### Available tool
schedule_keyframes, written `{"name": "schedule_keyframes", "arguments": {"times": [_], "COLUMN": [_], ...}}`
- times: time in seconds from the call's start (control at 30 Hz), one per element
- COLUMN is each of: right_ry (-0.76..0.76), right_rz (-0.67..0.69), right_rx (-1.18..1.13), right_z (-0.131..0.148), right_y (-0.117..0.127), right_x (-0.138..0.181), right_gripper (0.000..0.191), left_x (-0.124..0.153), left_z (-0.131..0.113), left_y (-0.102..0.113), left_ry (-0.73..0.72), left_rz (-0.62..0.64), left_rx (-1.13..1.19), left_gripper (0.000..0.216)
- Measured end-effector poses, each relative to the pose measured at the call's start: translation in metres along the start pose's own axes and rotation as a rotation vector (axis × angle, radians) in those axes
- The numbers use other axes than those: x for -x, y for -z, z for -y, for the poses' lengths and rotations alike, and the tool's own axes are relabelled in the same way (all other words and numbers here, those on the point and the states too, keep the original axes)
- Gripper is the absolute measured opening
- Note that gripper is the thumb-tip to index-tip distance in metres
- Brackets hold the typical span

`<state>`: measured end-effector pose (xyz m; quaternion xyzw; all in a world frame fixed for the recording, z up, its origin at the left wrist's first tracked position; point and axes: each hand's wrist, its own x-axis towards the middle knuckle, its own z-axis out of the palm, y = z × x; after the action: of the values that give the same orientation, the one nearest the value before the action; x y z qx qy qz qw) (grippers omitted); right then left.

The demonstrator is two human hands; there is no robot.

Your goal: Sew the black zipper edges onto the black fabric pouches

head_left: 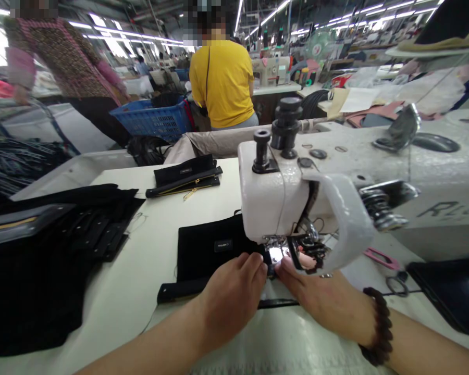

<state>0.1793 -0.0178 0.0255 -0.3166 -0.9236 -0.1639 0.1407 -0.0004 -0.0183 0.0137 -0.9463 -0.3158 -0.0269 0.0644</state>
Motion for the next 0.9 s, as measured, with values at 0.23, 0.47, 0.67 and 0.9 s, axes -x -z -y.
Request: {"name": "schedule_keyframes", "arguments": {"times": [0.23,0.47,0.67,0.9], "right_ry": [0.016,-0.069,-0.075,-0.132], "right_rz": [-0.036,-0.116,-0.137,-0.136], "right_rx": [-0.016,-0.038,-0.117,-0.195], "right_z": [-0.0002,-0.0007,-0.0019,-0.0034], "right_y": [-0.0025,0.0029,0.0013,0.0001], "right_x": [-0.0008,-0.0040,-0.0040,-0.0027], "right_gripper": [0.039,0.039,0.046,0.046], "left_x": [0.0020,-0.0021,-0.0004,0.0012], "left_z": [0.0006,-0.0001,-0.0065,-0.0016], "left_y": [0.0006,0.0007,0.0004,-0.0028], "left_ry": [-0.102,-0.042,0.031,-0.038], "left_rz": [0.016,0.017,-0.023,-0.018], "left_rx": [-0.078,-0.014,-0.019,-0.018], "left_gripper": [0.024,0.019,0.019,0.016]}}
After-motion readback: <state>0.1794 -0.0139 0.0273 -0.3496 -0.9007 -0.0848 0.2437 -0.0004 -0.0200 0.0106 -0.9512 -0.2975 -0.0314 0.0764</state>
